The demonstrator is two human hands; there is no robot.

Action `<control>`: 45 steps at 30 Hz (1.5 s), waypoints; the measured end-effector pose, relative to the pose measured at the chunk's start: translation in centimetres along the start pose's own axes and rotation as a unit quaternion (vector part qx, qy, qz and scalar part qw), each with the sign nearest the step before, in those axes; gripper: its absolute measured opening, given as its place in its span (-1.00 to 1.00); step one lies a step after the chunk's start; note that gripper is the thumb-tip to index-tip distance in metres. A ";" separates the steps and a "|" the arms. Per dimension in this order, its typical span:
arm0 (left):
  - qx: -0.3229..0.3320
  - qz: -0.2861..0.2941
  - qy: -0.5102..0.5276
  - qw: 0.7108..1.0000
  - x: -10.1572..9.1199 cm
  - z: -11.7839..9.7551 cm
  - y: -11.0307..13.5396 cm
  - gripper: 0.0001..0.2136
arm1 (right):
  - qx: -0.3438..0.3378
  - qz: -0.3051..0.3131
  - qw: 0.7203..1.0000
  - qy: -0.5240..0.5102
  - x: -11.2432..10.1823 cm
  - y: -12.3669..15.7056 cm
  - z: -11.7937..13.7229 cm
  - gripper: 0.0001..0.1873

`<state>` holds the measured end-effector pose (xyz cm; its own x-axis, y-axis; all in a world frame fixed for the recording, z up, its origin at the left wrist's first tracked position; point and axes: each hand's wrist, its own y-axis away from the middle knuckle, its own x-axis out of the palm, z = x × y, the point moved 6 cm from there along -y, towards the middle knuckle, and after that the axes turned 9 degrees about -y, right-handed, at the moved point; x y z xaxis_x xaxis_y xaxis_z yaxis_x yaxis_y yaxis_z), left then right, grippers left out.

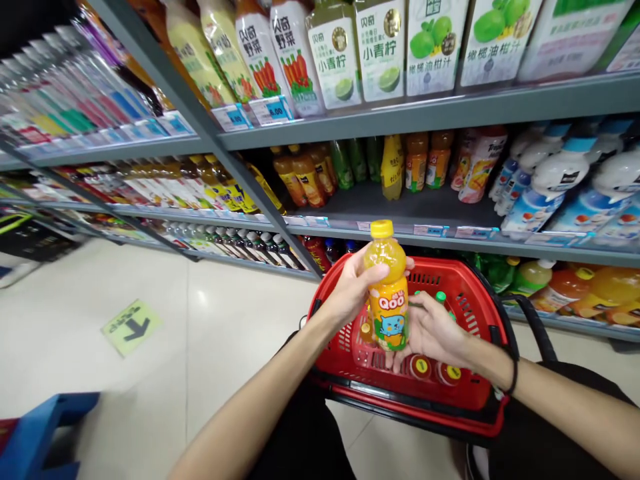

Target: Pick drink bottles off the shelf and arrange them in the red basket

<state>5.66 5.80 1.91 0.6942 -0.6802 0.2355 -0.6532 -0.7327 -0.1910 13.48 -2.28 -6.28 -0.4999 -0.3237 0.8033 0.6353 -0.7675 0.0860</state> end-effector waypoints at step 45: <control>0.035 0.034 -0.014 0.999 0.6 0.1 0.8 -0.72 | 0.022 -0.151 0.975 0.163 -0.6 0.8 -4.1 -0.36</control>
<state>5.57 4.78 1.85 0.6577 -0.7281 0.1931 -0.6773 -0.6838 -0.2713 11.84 -5.01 -9.11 -0.8239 -0.2522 0.5076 0.4522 -0.8325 0.3203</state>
